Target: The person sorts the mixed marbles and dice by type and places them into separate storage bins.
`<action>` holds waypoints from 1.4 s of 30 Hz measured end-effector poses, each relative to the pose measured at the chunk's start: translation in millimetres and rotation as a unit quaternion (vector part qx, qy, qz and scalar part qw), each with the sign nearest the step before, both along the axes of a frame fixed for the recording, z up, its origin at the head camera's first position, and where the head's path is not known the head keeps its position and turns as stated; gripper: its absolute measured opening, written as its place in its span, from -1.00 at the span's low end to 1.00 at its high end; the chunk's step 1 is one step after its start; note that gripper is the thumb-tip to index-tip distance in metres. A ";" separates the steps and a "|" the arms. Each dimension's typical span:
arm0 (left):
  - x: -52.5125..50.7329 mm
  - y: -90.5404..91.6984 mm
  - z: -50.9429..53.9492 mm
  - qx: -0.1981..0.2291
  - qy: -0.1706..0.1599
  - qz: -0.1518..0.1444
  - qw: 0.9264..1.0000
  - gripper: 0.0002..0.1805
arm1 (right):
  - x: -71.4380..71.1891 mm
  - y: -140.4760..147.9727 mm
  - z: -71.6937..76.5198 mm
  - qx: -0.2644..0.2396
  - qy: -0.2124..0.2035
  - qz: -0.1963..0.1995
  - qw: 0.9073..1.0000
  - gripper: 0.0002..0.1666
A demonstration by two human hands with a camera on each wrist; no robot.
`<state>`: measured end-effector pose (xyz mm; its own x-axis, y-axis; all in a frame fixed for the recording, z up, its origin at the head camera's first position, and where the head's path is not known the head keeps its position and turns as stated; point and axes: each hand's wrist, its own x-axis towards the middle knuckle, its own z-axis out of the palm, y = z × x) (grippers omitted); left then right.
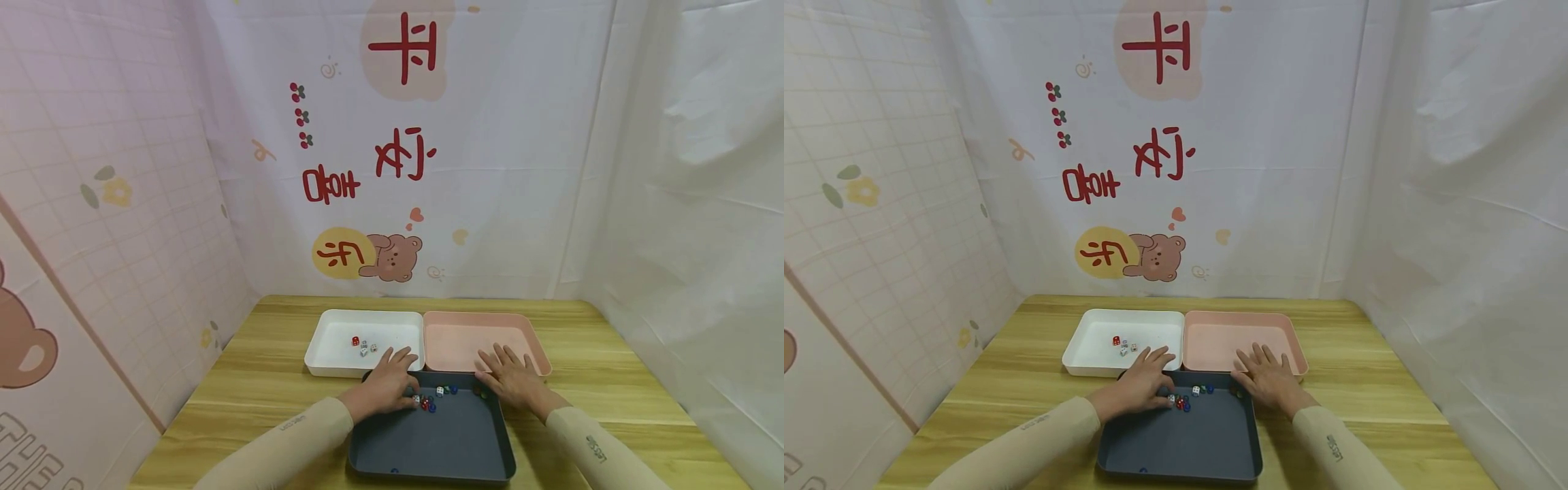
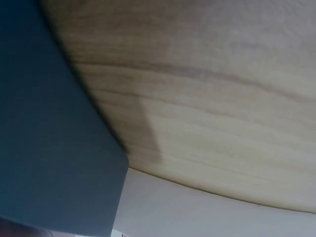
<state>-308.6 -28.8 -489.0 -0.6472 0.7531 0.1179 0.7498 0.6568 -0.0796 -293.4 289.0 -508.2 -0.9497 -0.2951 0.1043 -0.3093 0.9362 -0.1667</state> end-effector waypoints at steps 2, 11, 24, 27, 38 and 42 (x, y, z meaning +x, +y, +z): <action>0.5 -0.6 -0.6 -0.001 -0.002 0.001 1.000 -0.76 | 0.3 -0.1 0.2 -0.001 -0.001 0.000 1.000 -0.22; 2.0 -2.4 -0.9 0.011 -0.009 -0.003 1.000 -0.78 | 1.1 -0.5 0.4 -0.002 0.004 0.003 1.000 -0.23; -4.7 -5.3 3.0 0.050 -0.017 -0.003 0.999 -0.82 | 1.1 -0.4 -1.1 -0.003 0.008 0.004 1.000 -0.23; -5.0 -6.2 8.1 0.062 -0.021 -0.006 0.998 -0.83 | 1.2 -0.1 -1.5 -0.001 0.011 0.005 1.000 -0.23; -8.9 -6.2 23.5 0.081 -0.017 0.000 0.997 -0.82 | 0.7 0.2 -1.1 -0.003 0.006 0.005 1.000 -0.23; -11.0 -7.2 28.3 0.082 -0.016 0.008 0.996 -0.82 | 0.5 0.5 -0.9 -0.001 0.007 0.005 1.000 -0.23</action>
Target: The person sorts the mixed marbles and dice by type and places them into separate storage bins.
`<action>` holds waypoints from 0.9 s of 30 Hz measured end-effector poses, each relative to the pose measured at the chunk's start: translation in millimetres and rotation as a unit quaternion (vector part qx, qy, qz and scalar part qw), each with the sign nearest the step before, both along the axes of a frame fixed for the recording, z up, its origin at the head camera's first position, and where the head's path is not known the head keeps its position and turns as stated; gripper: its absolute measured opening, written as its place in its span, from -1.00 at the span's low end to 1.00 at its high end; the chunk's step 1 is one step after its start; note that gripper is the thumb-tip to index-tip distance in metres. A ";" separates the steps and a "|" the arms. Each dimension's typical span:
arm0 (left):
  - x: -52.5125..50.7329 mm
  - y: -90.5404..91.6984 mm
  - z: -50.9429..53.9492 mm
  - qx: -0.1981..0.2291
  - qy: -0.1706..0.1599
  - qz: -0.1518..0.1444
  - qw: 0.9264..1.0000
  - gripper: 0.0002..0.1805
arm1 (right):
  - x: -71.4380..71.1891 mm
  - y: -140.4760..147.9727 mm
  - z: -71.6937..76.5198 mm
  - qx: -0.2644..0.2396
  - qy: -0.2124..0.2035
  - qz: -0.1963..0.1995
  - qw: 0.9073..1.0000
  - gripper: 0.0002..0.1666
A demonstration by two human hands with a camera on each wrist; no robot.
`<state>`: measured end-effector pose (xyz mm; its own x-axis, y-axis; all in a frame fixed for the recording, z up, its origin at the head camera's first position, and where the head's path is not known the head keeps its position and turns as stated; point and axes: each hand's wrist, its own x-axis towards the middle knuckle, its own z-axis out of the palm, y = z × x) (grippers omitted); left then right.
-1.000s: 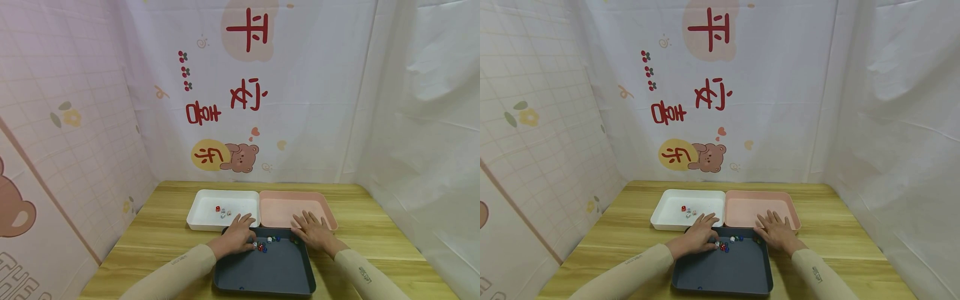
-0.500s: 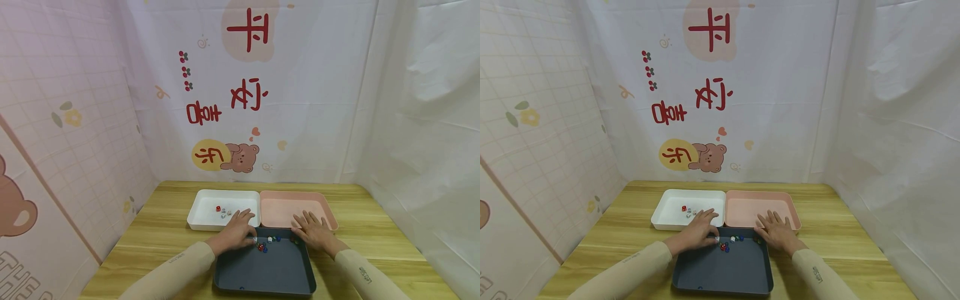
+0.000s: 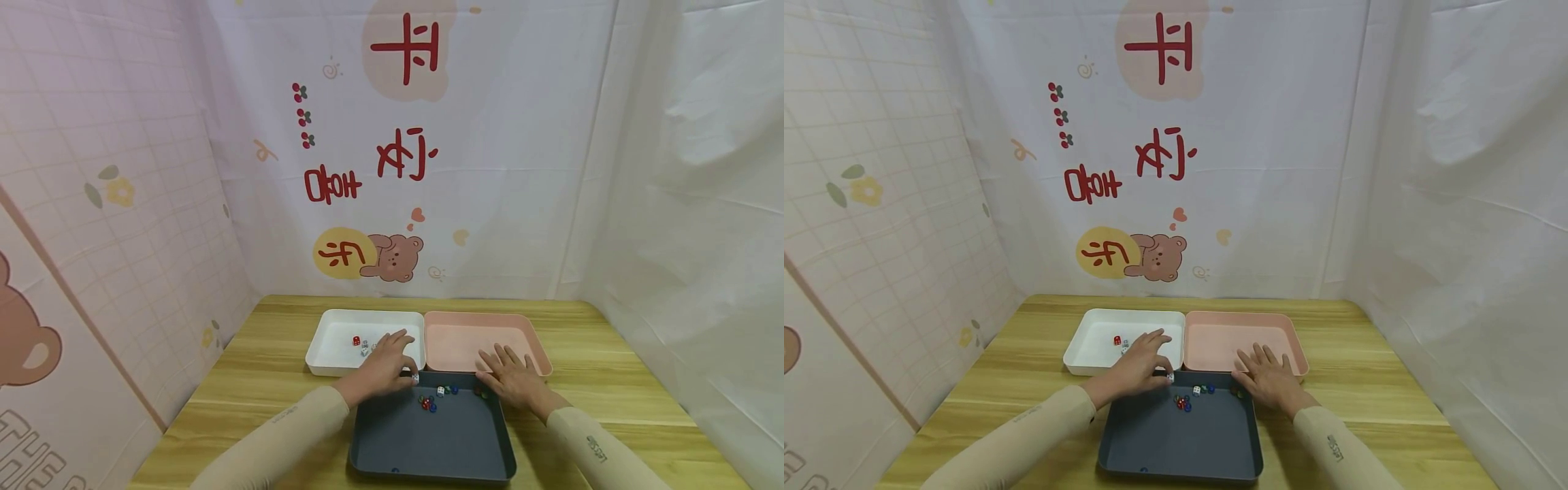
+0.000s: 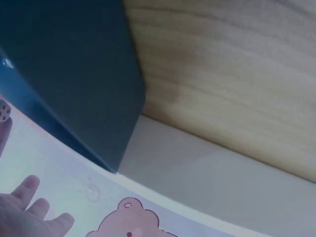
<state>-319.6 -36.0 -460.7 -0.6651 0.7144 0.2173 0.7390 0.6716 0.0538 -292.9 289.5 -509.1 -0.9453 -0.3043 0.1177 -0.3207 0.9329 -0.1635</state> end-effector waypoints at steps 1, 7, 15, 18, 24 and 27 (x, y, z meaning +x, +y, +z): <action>-0.9 -0.3 1.0 0.001 -0.003 0.003 1.000 -0.82 | 0.0 0.1 -0.1 0.001 0.001 0.000 1.000 -0.23; -8.4 -3.7 9.3 0.008 -0.004 0.018 1.000 -0.81 | -0.1 0.3 0.0 -0.002 0.000 -0.001 1.000 -0.23; -24.2 -13.8 12.1 0.027 0.017 0.024 0.999 -0.83 | 0.8 -0.6 1.1 -0.001 -0.002 -0.001 1.000 -0.24; -30.8 -17.9 11.8 0.035 0.018 0.032 0.999 -0.84 | 1.0 -0.9 1.8 -0.001 -0.002 -0.002 1.000 -0.24; -44.4 -24.9 11.8 0.036 0.017 0.067 0.997 -0.86 | 0.1 -0.9 1.8 -0.002 -0.010 -0.002 1.000 -0.22; -51.5 -27.3 12.2 0.035 0.008 0.096 0.995 -0.85 | -0.4 -1.0 1.5 -0.004 -0.013 -0.003 1.000 -0.21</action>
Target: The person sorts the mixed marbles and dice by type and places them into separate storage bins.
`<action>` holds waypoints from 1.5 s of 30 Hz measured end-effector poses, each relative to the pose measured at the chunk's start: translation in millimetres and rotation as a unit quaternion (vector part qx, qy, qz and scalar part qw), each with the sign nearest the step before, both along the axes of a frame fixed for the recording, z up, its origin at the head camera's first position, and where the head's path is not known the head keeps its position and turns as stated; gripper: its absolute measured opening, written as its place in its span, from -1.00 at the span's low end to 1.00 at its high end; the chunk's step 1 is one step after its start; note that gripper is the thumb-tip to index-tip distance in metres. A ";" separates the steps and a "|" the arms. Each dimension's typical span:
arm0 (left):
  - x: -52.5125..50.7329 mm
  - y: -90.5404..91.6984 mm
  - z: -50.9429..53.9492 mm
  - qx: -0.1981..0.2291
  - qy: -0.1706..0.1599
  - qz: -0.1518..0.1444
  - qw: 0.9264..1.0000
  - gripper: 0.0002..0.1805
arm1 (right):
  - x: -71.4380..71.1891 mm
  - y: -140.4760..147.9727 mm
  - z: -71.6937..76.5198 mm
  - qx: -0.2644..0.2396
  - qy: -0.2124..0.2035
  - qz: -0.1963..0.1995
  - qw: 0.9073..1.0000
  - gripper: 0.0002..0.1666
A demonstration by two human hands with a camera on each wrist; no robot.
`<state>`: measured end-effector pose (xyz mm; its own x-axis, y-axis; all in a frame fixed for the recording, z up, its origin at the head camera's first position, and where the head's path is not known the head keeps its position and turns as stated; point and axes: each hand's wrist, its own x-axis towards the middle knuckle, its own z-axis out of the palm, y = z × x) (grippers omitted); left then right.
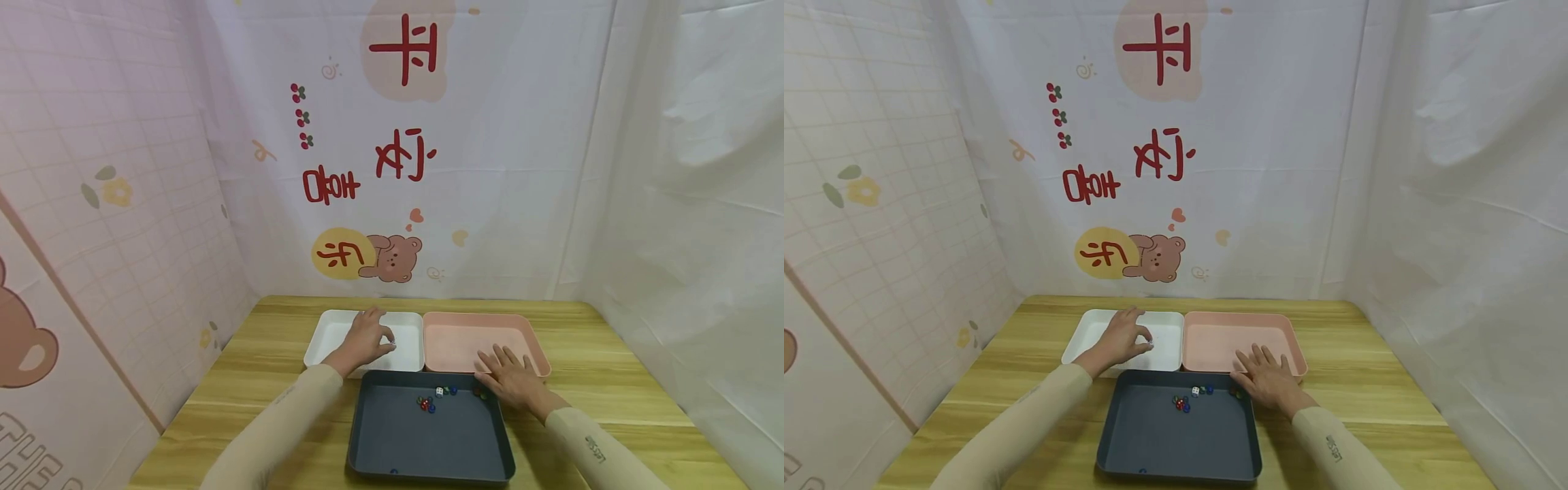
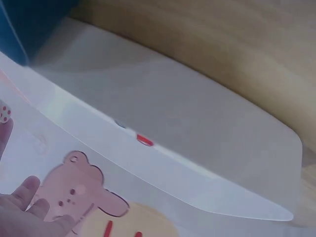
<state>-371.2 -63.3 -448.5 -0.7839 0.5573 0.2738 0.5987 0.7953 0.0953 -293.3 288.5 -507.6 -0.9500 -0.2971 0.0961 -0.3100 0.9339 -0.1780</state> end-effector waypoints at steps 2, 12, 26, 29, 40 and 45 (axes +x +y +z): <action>-5.0 -1.1 -0.2 0.002 -0.009 0.019 1.000 -0.85 | 0.1 0.2 -0.3 0.000 0.000 0.000 1.000 -0.21; -26.8 -12.5 -3.0 0.024 -0.040 0.093 0.995 -0.86 | 1.8 0.4 1.2 0.006 0.004 -0.001 1.000 -0.22; -37.5 -27.1 -9.2 0.023 -0.045 0.150 0.987 -0.89 | 0.6 0.5 1.0 0.003 -0.001 -0.003 1.000 -0.20; -41.0 -25.5 -13.6 0.014 -0.049 0.151 0.987 -0.88 | -0.2 1.1 -1.0 0.002 -0.001 -0.003 1.000 -0.19; -41.6 -28.2 -16.3 0.019 -0.082 0.174 0.981 -0.61 | 0.8 -0.3 -0.1 0.002 0.000 -0.003 1.000 -0.19; -40.5 -38.5 -16.7 0.013 -0.097 0.179 0.979 -0.46 | 0.8 -0.4 0.1 0.004 0.000 -0.003 1.000 -0.20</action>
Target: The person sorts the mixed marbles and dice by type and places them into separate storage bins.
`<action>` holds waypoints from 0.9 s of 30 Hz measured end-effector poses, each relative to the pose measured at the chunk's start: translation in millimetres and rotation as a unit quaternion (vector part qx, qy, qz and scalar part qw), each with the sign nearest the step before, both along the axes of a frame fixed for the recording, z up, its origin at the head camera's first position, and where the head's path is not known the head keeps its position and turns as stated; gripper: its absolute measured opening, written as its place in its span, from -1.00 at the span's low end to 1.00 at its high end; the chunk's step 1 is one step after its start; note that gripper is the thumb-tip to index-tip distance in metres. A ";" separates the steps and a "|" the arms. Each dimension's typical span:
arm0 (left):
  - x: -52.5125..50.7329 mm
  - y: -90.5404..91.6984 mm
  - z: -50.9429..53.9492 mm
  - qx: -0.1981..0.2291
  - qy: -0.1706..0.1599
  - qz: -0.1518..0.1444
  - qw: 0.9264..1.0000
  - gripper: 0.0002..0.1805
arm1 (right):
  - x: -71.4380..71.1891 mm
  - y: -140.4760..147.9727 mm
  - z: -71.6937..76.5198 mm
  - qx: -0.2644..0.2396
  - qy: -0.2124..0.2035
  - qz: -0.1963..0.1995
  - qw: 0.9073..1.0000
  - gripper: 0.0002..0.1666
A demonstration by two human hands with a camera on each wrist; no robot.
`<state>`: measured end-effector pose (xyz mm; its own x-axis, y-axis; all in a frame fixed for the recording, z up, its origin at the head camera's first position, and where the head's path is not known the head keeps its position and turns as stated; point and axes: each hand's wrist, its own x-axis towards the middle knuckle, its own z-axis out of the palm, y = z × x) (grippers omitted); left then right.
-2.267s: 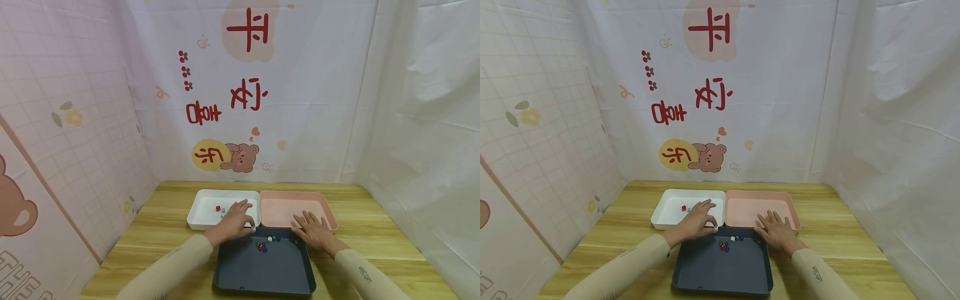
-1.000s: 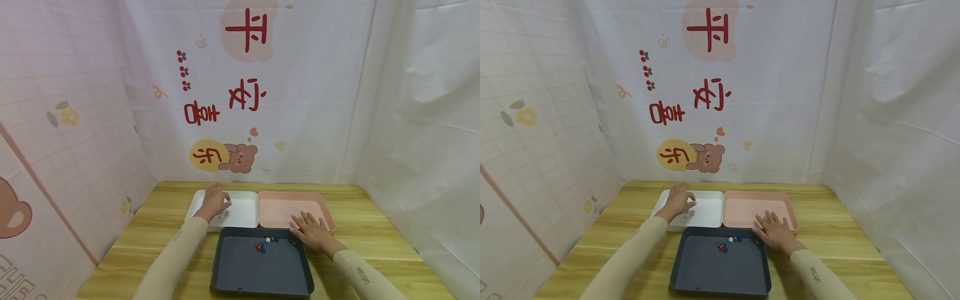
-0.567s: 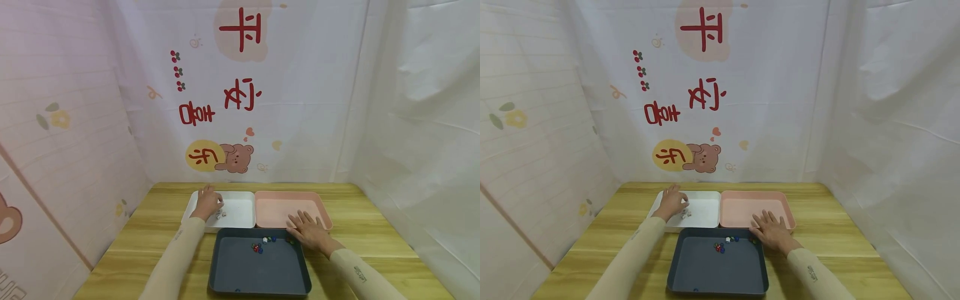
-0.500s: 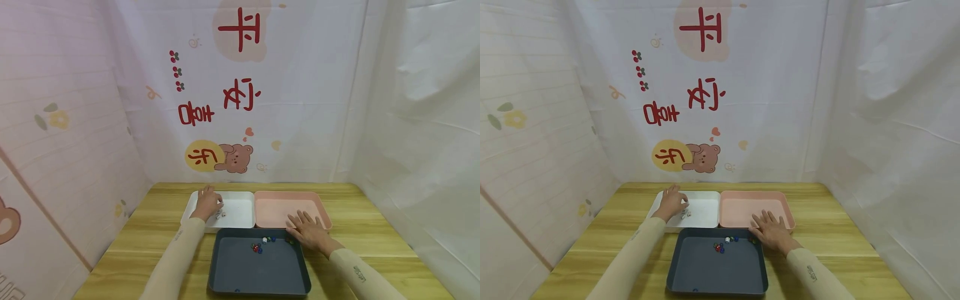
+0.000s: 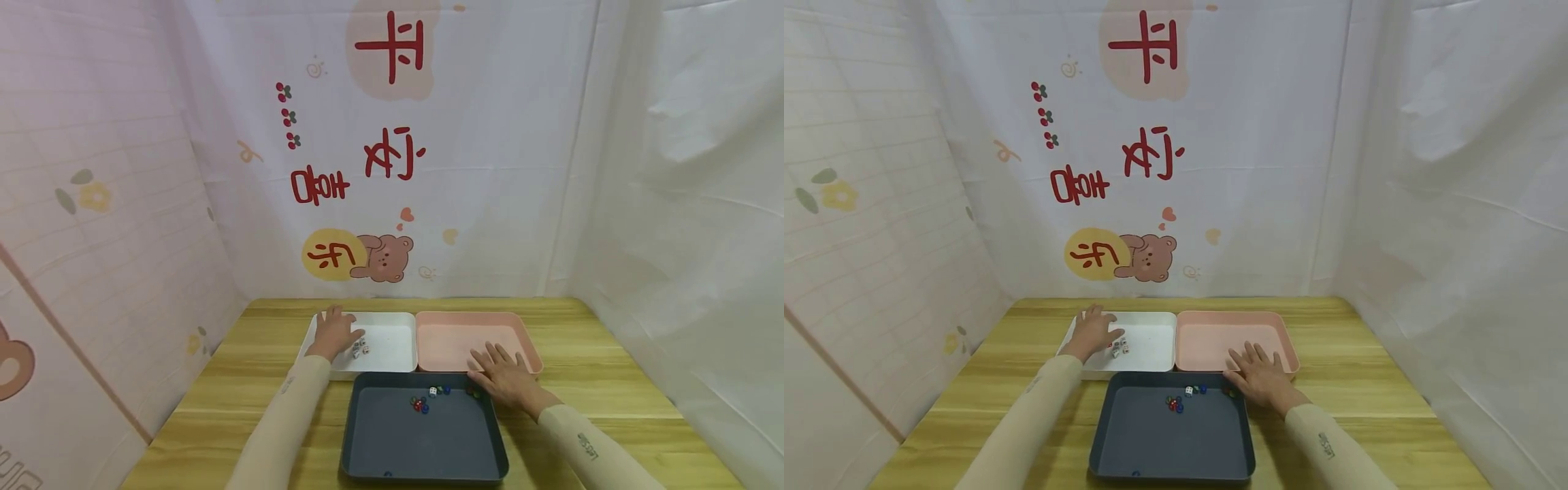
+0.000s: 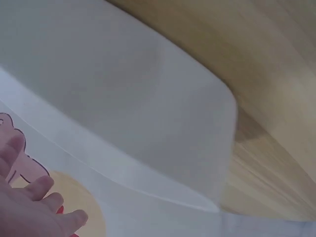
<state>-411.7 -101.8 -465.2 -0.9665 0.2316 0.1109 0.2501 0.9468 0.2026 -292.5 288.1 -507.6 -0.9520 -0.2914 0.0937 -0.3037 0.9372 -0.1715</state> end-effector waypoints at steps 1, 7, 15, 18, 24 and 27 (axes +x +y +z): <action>1.0 -2.4 0.5 0.000 -0.006 0.001 1.000 -0.42 | 0.1 0.0 0.2 0.001 0.000 0.001 1.000 -0.20; 7.2 -17.8 1.9 0.000 -0.047 0.022 0.999 -0.15 | -0.2 0.9 -0.5 -0.003 0.004 0.000 1.000 -0.20; 25.7 -41.1 1.0 0.025 -0.069 0.018 0.997 0.01 | 0.4 1.7 0.4 -0.007 0.005 0.000 1.000 -0.21; 32.6 -46.1 -0.6 0.033 -0.077 0.012 0.996 0.05 | 1.1 1.0 1.9 -0.003 0.004 -0.003 1.000 -0.21; 44.9 -54.0 -11.6 0.042 -0.102 0.022 0.994 0.19 | 1.7 0.0 2.4 -0.002 0.003 0.000 1.000 -0.21; 48.5 -57.1 -16.3 0.042 -0.109 0.027 0.993 0.23 | 2.9 -0.9 2.9 -0.002 0.005 0.002 1.000 -0.21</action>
<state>-363.2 -158.9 -481.5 -0.9803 0.1774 -0.0864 0.1406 0.9352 0.3251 -289.7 287.1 -504.6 -0.9497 -0.2951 0.1049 -0.3096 0.9351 -0.1724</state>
